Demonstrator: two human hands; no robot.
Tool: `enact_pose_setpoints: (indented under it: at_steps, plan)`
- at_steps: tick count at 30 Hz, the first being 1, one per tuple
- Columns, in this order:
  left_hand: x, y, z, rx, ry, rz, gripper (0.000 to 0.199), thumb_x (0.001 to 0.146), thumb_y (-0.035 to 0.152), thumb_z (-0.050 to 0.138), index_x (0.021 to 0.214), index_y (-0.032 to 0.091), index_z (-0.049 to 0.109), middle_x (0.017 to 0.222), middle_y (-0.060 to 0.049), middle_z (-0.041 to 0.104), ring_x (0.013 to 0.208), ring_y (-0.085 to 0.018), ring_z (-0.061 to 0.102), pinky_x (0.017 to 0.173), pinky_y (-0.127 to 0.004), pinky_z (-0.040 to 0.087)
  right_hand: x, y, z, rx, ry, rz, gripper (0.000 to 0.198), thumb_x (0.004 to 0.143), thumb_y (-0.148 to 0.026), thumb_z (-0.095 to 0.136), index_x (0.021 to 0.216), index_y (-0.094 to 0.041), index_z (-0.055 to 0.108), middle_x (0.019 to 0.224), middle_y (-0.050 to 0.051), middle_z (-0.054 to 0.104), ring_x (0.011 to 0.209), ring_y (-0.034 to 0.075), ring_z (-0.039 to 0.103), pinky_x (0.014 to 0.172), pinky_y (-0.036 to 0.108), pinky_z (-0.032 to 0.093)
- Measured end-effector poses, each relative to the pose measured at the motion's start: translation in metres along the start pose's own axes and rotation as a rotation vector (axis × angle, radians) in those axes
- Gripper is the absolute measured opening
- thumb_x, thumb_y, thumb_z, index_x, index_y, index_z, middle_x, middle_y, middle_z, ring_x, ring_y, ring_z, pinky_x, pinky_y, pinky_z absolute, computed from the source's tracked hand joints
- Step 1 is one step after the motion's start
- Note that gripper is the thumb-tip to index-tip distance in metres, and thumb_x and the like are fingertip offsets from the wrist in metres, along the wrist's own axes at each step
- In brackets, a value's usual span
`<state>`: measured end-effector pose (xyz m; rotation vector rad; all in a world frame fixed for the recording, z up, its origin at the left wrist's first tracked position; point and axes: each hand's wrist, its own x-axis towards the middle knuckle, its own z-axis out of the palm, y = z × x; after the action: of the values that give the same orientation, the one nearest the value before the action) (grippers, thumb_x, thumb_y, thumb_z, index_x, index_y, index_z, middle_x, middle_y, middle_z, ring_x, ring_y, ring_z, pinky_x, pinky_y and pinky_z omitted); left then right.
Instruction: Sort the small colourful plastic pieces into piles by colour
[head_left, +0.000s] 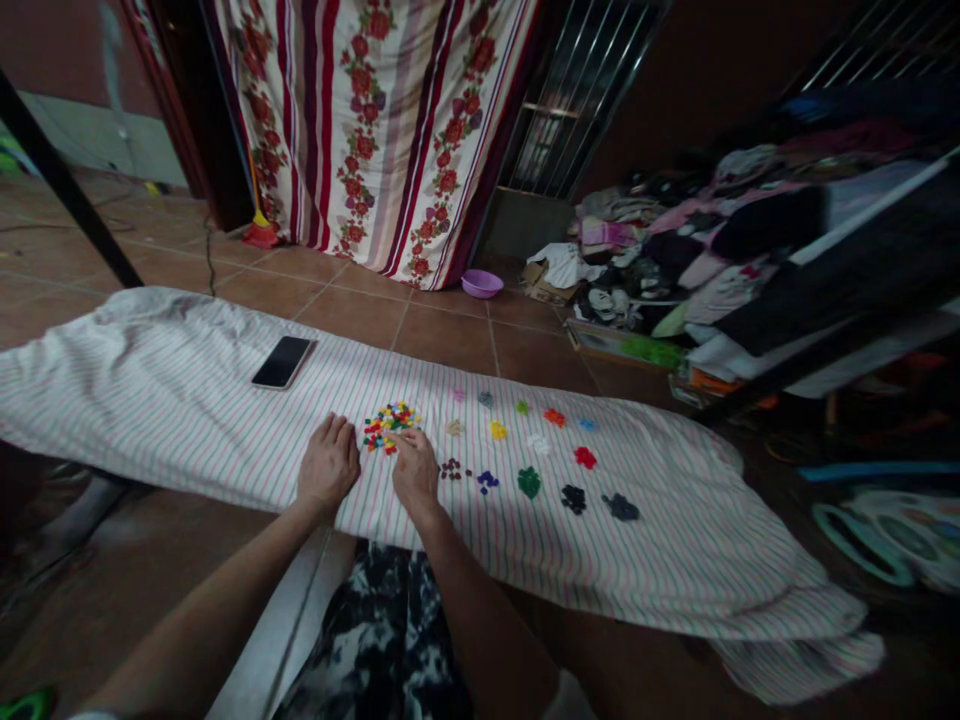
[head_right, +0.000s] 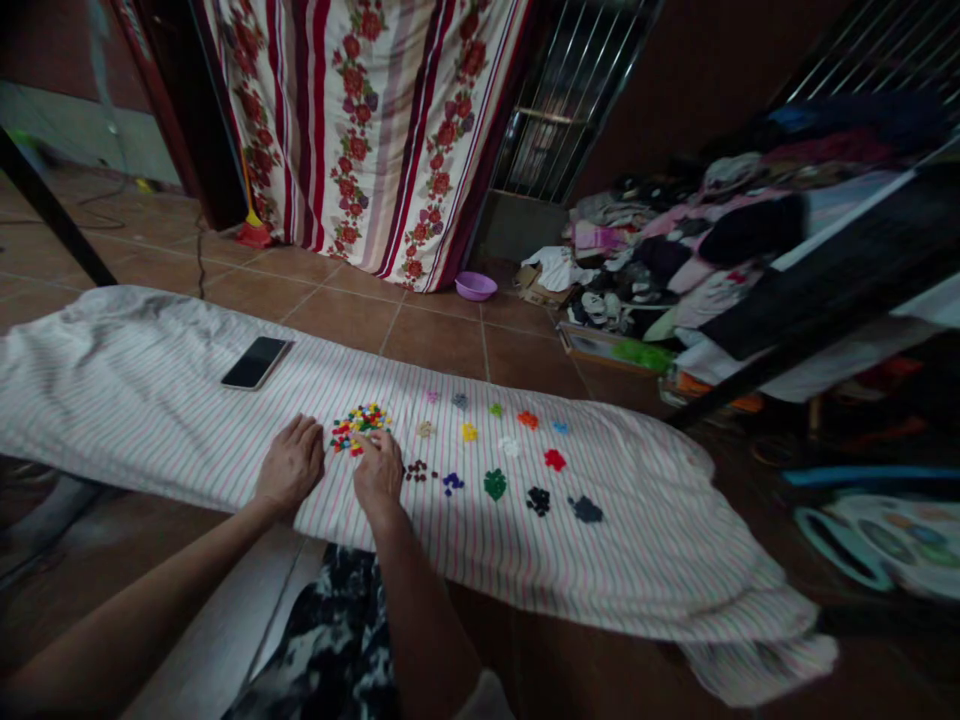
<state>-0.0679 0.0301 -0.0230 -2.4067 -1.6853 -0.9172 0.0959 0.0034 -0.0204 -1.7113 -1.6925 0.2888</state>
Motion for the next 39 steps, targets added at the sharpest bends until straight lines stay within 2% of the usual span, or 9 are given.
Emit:
enact_pose_setpoints:
  at_steps: [5,10,15,21,26,31,35,39]
  plan:
    - [0.0,0.004,-0.004,0.094,-0.009,-0.103,0.04,0.093,0.023,0.036,0.118,0.008,0.062,0.132,-0.021,0.06,0.135,-0.033,0.045,0.115,-0.053,0.034,0.002,0.009,0.002,0.126,0.095,-0.027,0.049,0.084,-0.002,0.04,0.117,-0.021,0.071,0.118,0.009,0.062,0.112,0.019,0.057,0.104,0.032,0.044]
    - [0.003,0.007,-0.003,0.186,-0.039,-0.17,0.047,0.093,0.027,0.034,0.125,0.004,0.06,0.138,-0.023,0.056,0.139,-0.035,0.043,0.114,-0.053,0.033,0.024,0.023,0.003,0.139,0.181,0.086,0.048,0.08,-0.001,0.039,0.114,-0.016,0.069,0.109,0.012,0.065,0.108,0.022,0.058,0.101,0.036,0.046]
    - [0.004,0.009,0.0,0.182,-0.112,-0.193,0.054,0.094,0.032,0.034,0.137,0.005,0.053,0.147,-0.025,0.047,0.143,-0.037,0.037,0.115,-0.056,0.03,0.044,0.023,-0.005,-0.011,0.026,0.081,0.048,0.079,0.001,0.041,0.112,-0.016,0.071,0.115,0.013,0.067,0.112,0.022,0.058,0.1,0.034,0.044]
    - [0.004,0.008,0.003,0.218,-0.166,-0.17,0.053,0.096,0.035,0.035,0.143,0.016,0.05,0.152,-0.022,0.042,0.145,-0.038,0.032,0.116,-0.059,0.027,0.033,0.015,-0.01,-0.106,-0.158,-0.142,0.051,0.081,0.003,0.04,0.117,-0.016,0.07,0.128,0.01,0.066,0.121,0.02,0.057,0.104,0.034,0.04]
    - [0.006,0.007,0.003,0.228,-0.23,-0.111,0.052,0.097,0.038,0.035,0.145,0.022,0.048,0.154,-0.018,0.04,0.146,-0.037,0.03,0.117,-0.059,0.025,0.033,0.02,-0.018,-0.067,-0.165,-0.221,0.05,0.083,0.001,0.038,0.114,-0.019,0.073,0.126,0.007,0.068,0.118,0.018,0.059,0.105,0.033,0.04]
    - [0.007,0.004,0.004,0.2,-0.254,-0.069,0.053,0.098,0.042,0.031,0.145,0.024,0.047,0.154,-0.015,0.04,0.147,-0.035,0.029,0.117,-0.059,0.025,0.052,0.03,-0.023,-0.126,-0.085,-0.121,0.049,0.081,0.0,0.041,0.114,-0.018,0.072,0.126,0.009,0.067,0.121,0.021,0.057,0.106,0.034,0.04]
    - [0.007,0.002,0.006,0.17,-0.263,-0.011,0.052,0.098,0.042,0.031,0.145,0.027,0.047,0.155,-0.013,0.04,0.147,-0.033,0.03,0.118,-0.056,0.025,0.063,0.032,-0.013,-0.183,-0.126,-0.048,0.047,0.087,-0.005,0.04,0.123,-0.016,0.068,0.13,0.011,0.065,0.125,0.022,0.055,0.109,0.037,0.038]
    - [0.007,0.001,0.007,0.154,-0.239,0.004,0.051,0.098,0.041,0.031,0.144,0.027,0.048,0.155,-0.013,0.04,0.147,-0.033,0.03,0.118,-0.056,0.026,0.06,0.025,-0.001,-0.153,-0.165,-0.119,0.046,0.09,-0.007,0.041,0.129,-0.015,0.064,0.138,0.012,0.06,0.131,0.02,0.05,0.113,0.036,0.036]
